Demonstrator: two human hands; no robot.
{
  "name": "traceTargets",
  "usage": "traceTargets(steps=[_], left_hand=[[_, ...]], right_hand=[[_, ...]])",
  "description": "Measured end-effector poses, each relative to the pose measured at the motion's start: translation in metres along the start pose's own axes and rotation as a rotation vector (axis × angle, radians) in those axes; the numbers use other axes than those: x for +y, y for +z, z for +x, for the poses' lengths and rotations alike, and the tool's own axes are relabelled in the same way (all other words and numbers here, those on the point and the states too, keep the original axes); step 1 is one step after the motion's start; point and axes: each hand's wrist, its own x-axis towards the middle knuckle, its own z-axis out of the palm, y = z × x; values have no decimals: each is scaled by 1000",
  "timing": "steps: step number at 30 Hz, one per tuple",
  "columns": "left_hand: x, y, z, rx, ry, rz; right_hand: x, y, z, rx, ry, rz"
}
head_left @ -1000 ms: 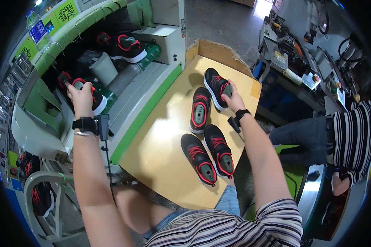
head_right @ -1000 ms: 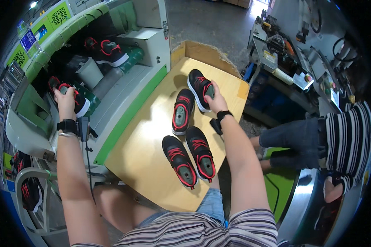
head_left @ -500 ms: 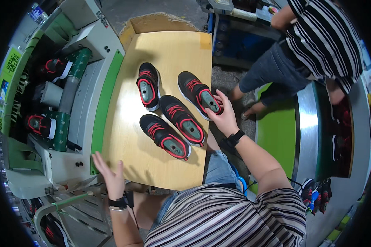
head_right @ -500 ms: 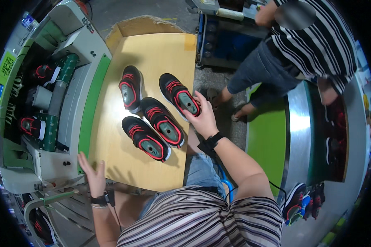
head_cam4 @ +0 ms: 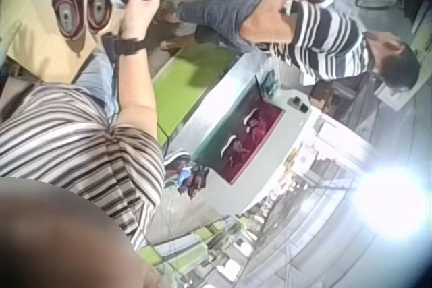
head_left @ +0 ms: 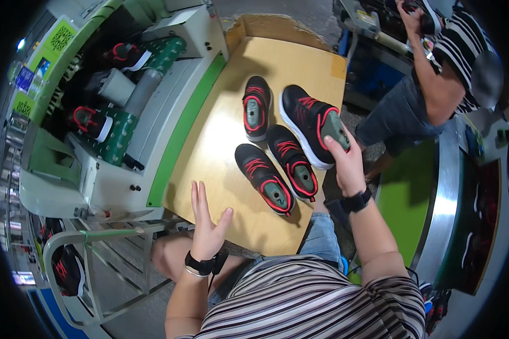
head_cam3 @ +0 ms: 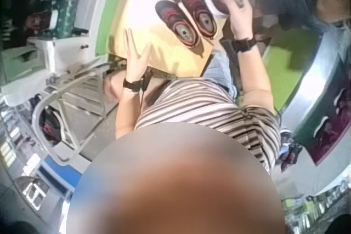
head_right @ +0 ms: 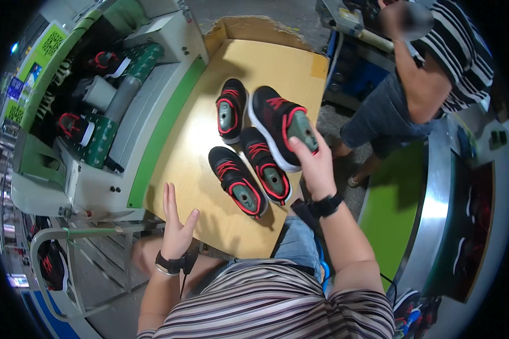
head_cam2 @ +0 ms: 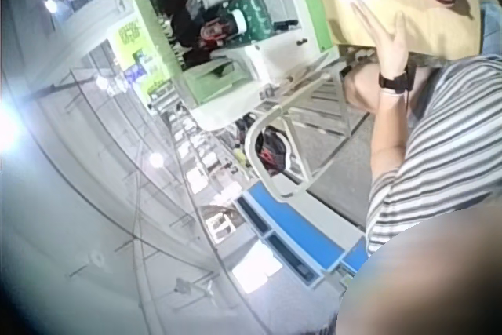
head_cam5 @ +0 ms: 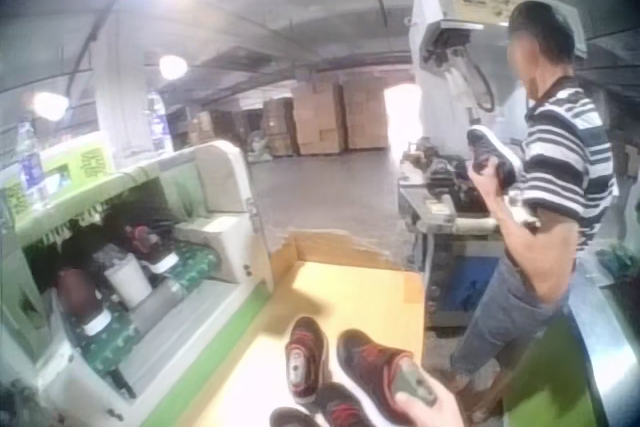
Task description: The recorder is sorting and placing shoes onto a conveyor belt for processing in a manufacturing facility.
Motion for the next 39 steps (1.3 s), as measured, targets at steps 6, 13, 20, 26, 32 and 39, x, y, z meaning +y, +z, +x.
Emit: traceTargets(steps=[6, 13, 20, 26, 32, 39], left_hand=[[56, -6, 4, 258, 228, -762], [-78, 28, 2, 358, -154, -359], [-80, 26, -1, 354, -44, -300], [-80, 22, 16, 397, 33, -225], [-47, -29, 17, 465, -236, -1058], [45, -118, 32, 706, 199, -836]], right_hand=[[-40, 84, -54, -1006, -277, -421], [50, 126, 97, -531, 57, -545], [130, 158, 135, -241, 17, -836], [102, 143, 143, -163, 79, -418], [23, 150, 48, -440, 32, -132], [-21, 106, -26, -665, -182, -606]])
